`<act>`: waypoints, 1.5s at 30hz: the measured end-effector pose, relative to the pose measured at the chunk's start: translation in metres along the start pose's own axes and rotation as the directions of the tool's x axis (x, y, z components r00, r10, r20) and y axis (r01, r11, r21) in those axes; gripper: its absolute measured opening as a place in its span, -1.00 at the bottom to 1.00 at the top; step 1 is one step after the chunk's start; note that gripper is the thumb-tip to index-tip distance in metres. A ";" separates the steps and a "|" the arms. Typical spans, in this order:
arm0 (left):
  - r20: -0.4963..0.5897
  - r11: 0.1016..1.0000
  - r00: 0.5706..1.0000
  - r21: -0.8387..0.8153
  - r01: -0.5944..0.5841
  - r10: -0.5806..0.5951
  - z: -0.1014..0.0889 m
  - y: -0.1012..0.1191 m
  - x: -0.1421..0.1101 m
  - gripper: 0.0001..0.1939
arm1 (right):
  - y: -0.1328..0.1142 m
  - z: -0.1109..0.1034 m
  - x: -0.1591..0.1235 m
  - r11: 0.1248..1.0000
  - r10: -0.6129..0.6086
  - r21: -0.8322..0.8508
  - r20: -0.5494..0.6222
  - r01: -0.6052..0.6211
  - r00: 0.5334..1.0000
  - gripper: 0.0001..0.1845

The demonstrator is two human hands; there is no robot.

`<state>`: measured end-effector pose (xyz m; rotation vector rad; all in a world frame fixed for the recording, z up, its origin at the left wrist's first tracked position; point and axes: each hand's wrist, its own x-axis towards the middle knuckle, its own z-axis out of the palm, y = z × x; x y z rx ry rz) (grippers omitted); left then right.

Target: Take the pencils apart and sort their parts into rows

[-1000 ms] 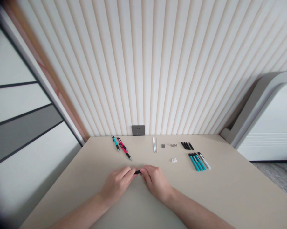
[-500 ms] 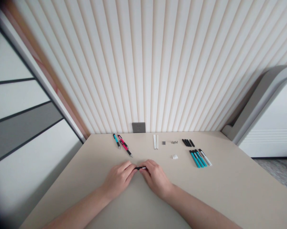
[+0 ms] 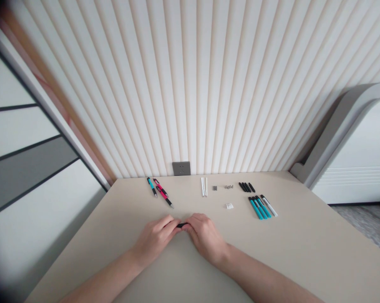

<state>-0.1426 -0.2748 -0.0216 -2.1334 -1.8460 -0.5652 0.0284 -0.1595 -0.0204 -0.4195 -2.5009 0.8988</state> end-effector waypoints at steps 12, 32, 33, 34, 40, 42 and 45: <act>0.027 0.994 0.994 -0.013 0.107 -0.106 -0.006 0.005 0.004 -0.82 | -0.001 -0.001 0.002 0.999 -0.006 0.045 -0.099 0.011 0.995 -0.72; 0.065 0.987 0.985 0.037 0.156 -0.158 -0.002 0.003 0.004 -0.83 | 0.010 0.004 0.006 0.974 0.155 0.182 -0.095 -0.135 0.983 -0.66; 0.075 0.987 0.984 0.041 0.157 -0.160 -0.002 0.003 0.004 -0.84 | 0.010 0.004 0.006 0.973 0.158 0.184 -0.101 -0.137 0.982 -0.69; 0.084 0.986 0.983 0.044 0.162 -0.165 -0.002 0.003 0.004 -0.84 | 0.011 0.004 0.006 0.971 0.168 0.190 -0.115 -0.144 0.979 -0.74; 0.094 0.984 0.980 0.041 0.174 -0.178 -0.004 0.004 0.005 -0.82 | 0.011 0.005 0.007 0.950 0.234 0.240 -0.128 -0.199 0.964 -0.65; 0.099 0.984 0.979 0.037 0.176 -0.179 -0.004 0.004 0.005 -0.81 | 0.011 0.003 0.008 0.955 0.208 0.239 -0.114 -0.177 0.971 -0.64; 0.102 0.981 0.976 0.034 0.190 -0.193 -0.004 0.002 0.005 -0.81 | 0.012 0.002 0.007 0.960 0.170 0.248 -0.156 -0.128 0.973 -0.76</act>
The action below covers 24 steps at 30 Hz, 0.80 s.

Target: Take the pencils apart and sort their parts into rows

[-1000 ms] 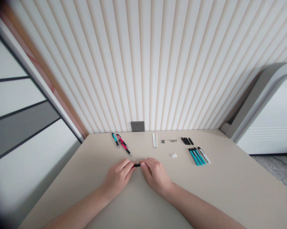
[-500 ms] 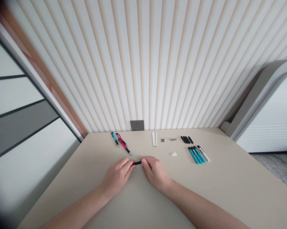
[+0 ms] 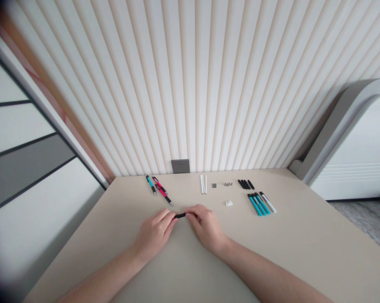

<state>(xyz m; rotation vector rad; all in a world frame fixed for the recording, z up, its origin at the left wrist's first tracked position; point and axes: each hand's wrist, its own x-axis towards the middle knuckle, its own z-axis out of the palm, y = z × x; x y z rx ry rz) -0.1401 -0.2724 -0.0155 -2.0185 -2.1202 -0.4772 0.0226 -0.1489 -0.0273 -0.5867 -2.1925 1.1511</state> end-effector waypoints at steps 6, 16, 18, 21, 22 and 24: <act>-0.022 0.999 0.999 -0.028 0.028 -0.028 0.001 -0.002 0.001 -0.79 | 0.000 0.000 0.001 0.999 -0.032 0.003 -0.077 0.033 0.996 -0.79; -0.022 0.999 1.000 -0.026 0.019 -0.019 0.004 -0.001 0.001 -0.75 | 0.020 -0.127 0.059 0.781 -0.048 -0.622 -0.150 -0.057 0.987 -0.70; -0.021 1.000 1.000 -0.026 0.011 -0.011 0.004 -0.002 0.001 -0.74 | 0.037 -0.152 0.064 0.703 0.073 -0.693 -0.152 -0.159 0.986 -0.70; -0.028 0.999 1.000 -0.037 0.005 -0.006 0.004 -0.003 0.001 -0.75 | 0.059 -0.168 0.066 0.590 0.227 -0.771 -0.125 -0.239 0.966 -0.72; -0.030 0.999 1.000 -0.042 0.005 -0.006 0.005 -0.003 0.000 -0.75 | 0.064 -0.169 0.066 0.555 0.260 -0.795 -0.113 -0.244 0.959 -0.71; -0.031 0.999 1.000 -0.048 0.006 -0.008 0.005 -0.004 0.000 -0.76 | 0.071 -0.167 0.065 0.498 0.299 -0.835 -0.090 -0.235 0.950 -0.72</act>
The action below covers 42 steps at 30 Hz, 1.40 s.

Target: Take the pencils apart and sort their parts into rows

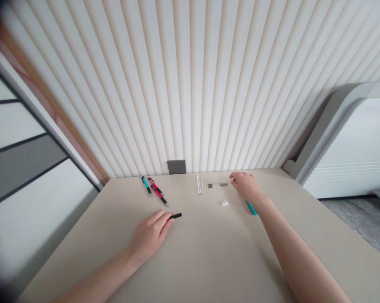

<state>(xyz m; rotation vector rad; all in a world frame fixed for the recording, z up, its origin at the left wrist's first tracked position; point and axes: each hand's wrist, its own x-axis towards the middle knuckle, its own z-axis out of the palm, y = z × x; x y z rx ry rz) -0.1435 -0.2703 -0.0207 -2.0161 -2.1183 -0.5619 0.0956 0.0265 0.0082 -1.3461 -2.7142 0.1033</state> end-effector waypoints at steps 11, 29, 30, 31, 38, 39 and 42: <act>-0.006 1.000 1.000 -0.007 -0.008 0.008 -0.002 0.001 0.001 -0.73 | -0.001 0.015 0.001 0.999 -0.012 -0.030 0.036 0.013 0.999 -0.71; -0.012 1.000 1.000 -0.009 -0.028 0.028 -0.004 0.002 0.001 -0.75 | -0.002 0.022 0.004 0.997 -0.059 0.048 0.008 0.058 0.998 -0.63; -0.010 0.999 0.999 -0.011 -0.030 0.030 -0.004 0.001 0.001 -0.75 | -0.002 0.021 0.003 0.997 -0.058 0.048 0.008 0.057 0.998 -0.61; -0.007 0.999 0.999 -0.012 -0.031 0.031 -0.004 0.001 0.001 -0.75 | -0.002 0.020 0.003 0.997 -0.056 0.046 0.005 0.056 0.998 -0.59; -0.019 0.999 0.999 -0.009 -0.034 0.034 -0.003 0.001 0.001 -0.74 | -0.021 -0.004 -0.006 0.995 -0.065 0.061 -0.134 0.074 0.989 -0.54; -0.020 0.999 0.999 -0.003 -0.037 0.037 -0.004 0.002 0.001 -0.74 | -0.031 -0.007 -0.010 0.992 -0.077 0.088 -0.172 0.093 0.982 -0.56; -0.004 0.999 0.999 0.019 -0.042 0.042 -0.004 0.002 0.001 -0.74 | -0.074 -0.004 -0.034 0.948 -0.173 0.213 -0.282 0.237 0.944 -0.65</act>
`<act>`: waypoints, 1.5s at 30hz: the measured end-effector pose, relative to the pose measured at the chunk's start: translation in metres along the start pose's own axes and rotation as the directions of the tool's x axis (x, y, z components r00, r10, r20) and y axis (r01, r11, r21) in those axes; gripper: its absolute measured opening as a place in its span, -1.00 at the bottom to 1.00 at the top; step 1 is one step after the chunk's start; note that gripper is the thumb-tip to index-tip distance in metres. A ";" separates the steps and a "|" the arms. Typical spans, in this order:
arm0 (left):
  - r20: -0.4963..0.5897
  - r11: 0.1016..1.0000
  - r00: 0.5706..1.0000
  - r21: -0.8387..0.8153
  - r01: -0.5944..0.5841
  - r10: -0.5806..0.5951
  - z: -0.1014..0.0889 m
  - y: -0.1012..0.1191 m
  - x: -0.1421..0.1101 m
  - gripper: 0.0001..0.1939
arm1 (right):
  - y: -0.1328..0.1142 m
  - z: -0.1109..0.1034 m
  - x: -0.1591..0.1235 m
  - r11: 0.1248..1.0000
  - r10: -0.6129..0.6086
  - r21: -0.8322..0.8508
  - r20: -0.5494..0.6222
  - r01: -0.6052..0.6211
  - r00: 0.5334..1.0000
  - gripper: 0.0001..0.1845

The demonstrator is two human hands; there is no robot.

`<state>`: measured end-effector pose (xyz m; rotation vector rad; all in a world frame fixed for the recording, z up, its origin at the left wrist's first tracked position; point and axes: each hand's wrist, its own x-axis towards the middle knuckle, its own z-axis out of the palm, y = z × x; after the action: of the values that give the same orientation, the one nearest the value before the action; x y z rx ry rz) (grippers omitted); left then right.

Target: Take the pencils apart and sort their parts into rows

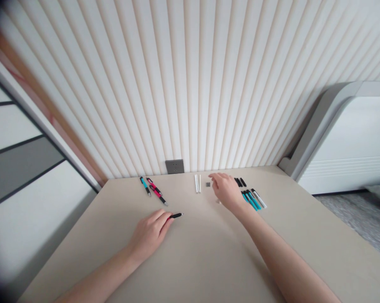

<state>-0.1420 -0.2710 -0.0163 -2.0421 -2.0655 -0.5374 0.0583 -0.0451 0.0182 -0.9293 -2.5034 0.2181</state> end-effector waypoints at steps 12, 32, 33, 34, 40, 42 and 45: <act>-0.029 0.972 0.974 -0.064 -0.224 0.223 0.000 0.002 -0.001 -0.80 | -0.096 0.028 -0.083 0.866 -0.239 0.471 0.102 0.165 0.966 -0.68; -0.080 0.942 0.951 -0.132 -0.308 0.299 0.004 0.006 -0.009 -0.82 | -0.081 0.030 -0.084 0.891 -0.271 0.418 0.169 0.180 0.948 -0.60; -0.089 0.939 0.947 -0.133 -0.317 0.307 0.003 0.006 -0.009 -0.81 | -0.080 0.030 -0.084 0.898 -0.288 0.385 0.152 0.212 0.946 -0.62; -0.102 0.937 0.944 -0.128 -0.326 0.314 0.002 0.006 -0.008 -0.82 | -0.080 0.028 -0.084 0.900 -0.307 0.361 0.131 0.243 0.943 -0.63; -0.187 0.896 0.879 0.023 -0.443 0.439 -0.015 0.008 -0.004 -0.82 | -0.085 0.013 -0.086 0.857 -0.378 0.432 0.161 0.279 0.912 -0.69; -0.187 0.863 0.843 0.105 -0.494 0.505 -0.019 0.010 -0.004 -0.81 | -0.087 0.012 -0.087 0.852 -0.365 0.474 0.234 0.223 0.901 -0.63; -0.196 0.825 0.803 0.193 -0.531 0.563 -0.020 0.012 -0.004 -0.79 | -0.087 0.018 -0.090 0.845 -0.319 0.524 0.324 0.112 0.891 -0.59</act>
<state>-0.1327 -0.2825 0.0014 -2.2216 -1.2419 -0.4967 0.0592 -0.1697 -0.0042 -0.4025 -2.6782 1.0143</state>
